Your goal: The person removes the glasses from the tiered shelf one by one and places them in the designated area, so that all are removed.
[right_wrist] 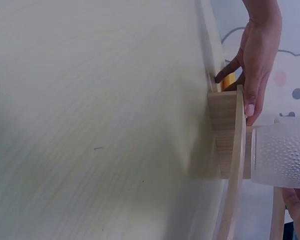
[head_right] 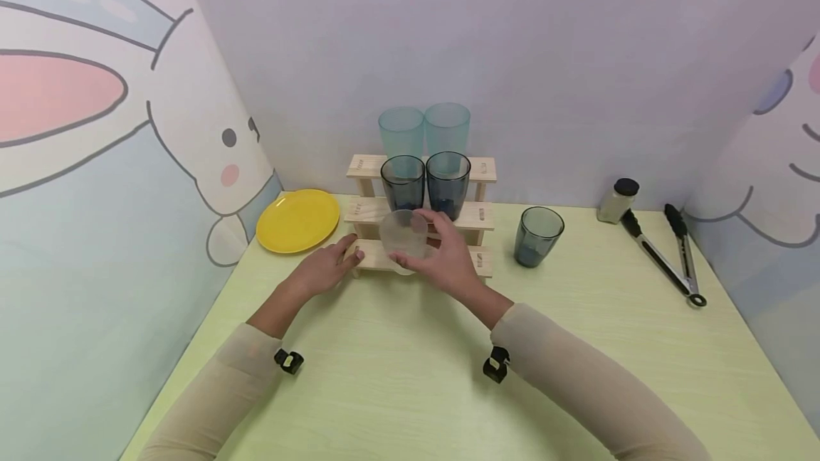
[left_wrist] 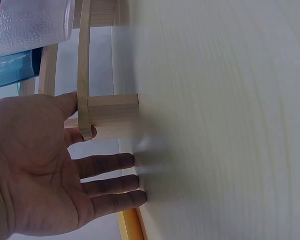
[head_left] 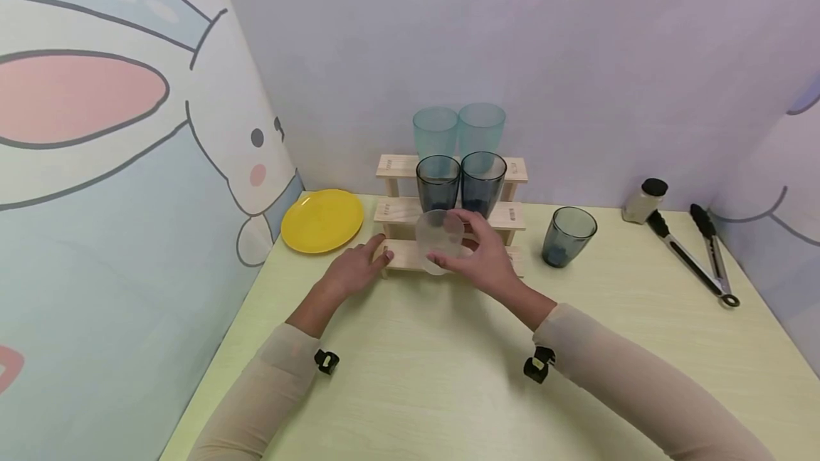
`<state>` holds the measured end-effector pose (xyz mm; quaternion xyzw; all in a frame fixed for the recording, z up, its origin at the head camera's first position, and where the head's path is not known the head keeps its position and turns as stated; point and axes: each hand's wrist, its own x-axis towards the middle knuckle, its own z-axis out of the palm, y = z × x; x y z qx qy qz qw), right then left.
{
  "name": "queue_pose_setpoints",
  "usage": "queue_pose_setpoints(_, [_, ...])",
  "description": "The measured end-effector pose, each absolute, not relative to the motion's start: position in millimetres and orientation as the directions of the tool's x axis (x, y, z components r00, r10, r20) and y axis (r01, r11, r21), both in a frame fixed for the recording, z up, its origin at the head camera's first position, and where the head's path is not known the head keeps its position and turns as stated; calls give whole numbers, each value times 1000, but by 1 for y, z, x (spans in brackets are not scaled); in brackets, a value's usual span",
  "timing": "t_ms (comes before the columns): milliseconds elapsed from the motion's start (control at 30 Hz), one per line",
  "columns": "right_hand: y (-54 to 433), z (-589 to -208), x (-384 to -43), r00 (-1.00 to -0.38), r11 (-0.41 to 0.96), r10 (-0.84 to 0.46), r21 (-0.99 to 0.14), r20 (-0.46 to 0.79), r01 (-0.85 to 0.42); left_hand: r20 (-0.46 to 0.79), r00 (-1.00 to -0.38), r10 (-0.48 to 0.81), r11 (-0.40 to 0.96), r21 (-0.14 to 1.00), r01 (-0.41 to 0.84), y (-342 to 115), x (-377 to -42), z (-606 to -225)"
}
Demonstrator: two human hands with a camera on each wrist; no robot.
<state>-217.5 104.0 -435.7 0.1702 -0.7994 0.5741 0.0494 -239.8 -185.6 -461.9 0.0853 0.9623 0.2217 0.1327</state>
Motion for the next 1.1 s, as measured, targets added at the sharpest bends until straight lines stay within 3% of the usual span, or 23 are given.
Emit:
queue_pose_setpoints(600, [167,-416,-220,-901,233,-319,-898,292,-374,-211,-951,225,892,438,114,-185,-241,-462])
queue_pose_setpoints(1100, [221,-396,-217,-885,159,-306,-898,350,-410,-213,-949,234,890,441,120,-184,-238,-461])
